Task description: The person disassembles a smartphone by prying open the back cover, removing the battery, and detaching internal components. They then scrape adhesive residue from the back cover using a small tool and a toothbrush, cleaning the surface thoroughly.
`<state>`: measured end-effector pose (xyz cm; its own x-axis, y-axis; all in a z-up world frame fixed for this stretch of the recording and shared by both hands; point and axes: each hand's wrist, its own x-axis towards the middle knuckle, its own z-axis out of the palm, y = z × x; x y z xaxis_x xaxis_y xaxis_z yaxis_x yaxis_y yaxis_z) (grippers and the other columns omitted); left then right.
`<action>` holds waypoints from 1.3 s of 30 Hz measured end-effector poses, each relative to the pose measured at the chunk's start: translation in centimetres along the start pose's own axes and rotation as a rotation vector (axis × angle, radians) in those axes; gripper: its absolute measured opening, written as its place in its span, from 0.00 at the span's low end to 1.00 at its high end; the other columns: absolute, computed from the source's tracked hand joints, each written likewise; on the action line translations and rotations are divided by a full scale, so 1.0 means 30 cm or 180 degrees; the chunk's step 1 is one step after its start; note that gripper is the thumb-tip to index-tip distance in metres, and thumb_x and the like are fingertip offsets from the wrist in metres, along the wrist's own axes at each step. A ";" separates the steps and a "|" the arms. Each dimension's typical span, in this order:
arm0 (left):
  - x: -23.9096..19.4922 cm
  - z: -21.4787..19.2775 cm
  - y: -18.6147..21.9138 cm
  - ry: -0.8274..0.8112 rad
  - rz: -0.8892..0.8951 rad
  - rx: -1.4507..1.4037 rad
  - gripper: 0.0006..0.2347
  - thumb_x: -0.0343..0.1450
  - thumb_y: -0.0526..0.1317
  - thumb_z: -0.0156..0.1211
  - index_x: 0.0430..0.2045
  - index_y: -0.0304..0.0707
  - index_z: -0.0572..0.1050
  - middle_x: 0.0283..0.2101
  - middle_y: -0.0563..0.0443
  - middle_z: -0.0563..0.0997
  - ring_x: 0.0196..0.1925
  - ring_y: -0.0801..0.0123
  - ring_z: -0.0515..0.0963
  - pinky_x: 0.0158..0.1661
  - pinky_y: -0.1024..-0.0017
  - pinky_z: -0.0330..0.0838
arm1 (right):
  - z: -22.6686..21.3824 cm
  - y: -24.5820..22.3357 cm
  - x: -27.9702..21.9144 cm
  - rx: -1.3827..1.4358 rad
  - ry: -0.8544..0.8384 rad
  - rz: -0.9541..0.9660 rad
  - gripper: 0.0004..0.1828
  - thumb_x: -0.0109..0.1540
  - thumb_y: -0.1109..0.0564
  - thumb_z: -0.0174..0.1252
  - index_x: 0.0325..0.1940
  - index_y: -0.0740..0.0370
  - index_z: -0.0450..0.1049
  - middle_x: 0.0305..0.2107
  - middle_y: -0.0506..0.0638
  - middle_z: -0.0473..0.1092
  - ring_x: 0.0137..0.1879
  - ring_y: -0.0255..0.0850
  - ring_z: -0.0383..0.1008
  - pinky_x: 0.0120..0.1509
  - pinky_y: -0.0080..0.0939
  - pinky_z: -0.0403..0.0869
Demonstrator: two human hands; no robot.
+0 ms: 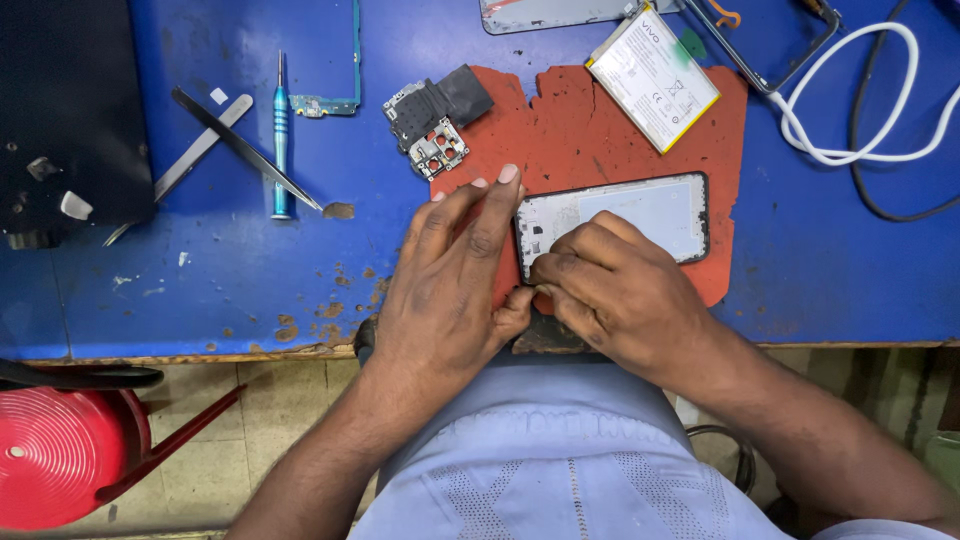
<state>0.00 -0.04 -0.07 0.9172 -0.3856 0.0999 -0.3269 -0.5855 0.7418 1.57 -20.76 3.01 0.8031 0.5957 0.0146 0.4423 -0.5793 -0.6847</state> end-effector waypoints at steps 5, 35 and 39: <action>-0.004 0.000 0.001 -0.0001 -0.0022 0.0004 0.45 0.62 0.38 0.74 0.73 0.36 0.49 0.63 0.34 0.68 0.67 0.44 0.65 0.66 0.49 0.61 | -0.034 0.017 0.022 -0.0047 -0.0342 -0.0254 0.15 0.55 0.59 0.70 0.44 0.64 0.78 0.36 0.50 0.71 0.43 0.46 0.72 0.45 0.43 0.74; -0.082 0.054 0.029 0.1431 0.0328 0.0332 0.25 0.67 0.42 0.75 0.56 0.33 0.70 0.59 0.33 0.73 0.61 0.46 0.77 0.65 0.44 0.70 | -0.066 0.121 -0.121 0.1286 0.2193 0.1177 0.04 0.73 0.66 0.63 0.52 0.70 0.77 0.43 0.48 0.70 0.35 0.27 0.70 0.39 0.24 0.70; -0.076 0.078 0.042 0.1103 0.0189 0.0388 0.27 0.69 0.43 0.74 0.59 0.32 0.68 0.60 0.34 0.71 0.61 0.46 0.74 0.67 0.42 0.65 | -0.062 0.126 -0.071 0.1003 0.2106 0.1151 0.03 0.72 0.68 0.64 0.50 0.71 0.78 0.41 0.48 0.71 0.37 0.27 0.71 0.40 0.25 0.70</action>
<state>-3.04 -1.55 -0.90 0.9116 -0.1694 0.3746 -0.3876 -0.6579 0.6457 2.27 -25.25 1.74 0.9878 -0.1069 0.1132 0.0567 -0.4306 -0.9008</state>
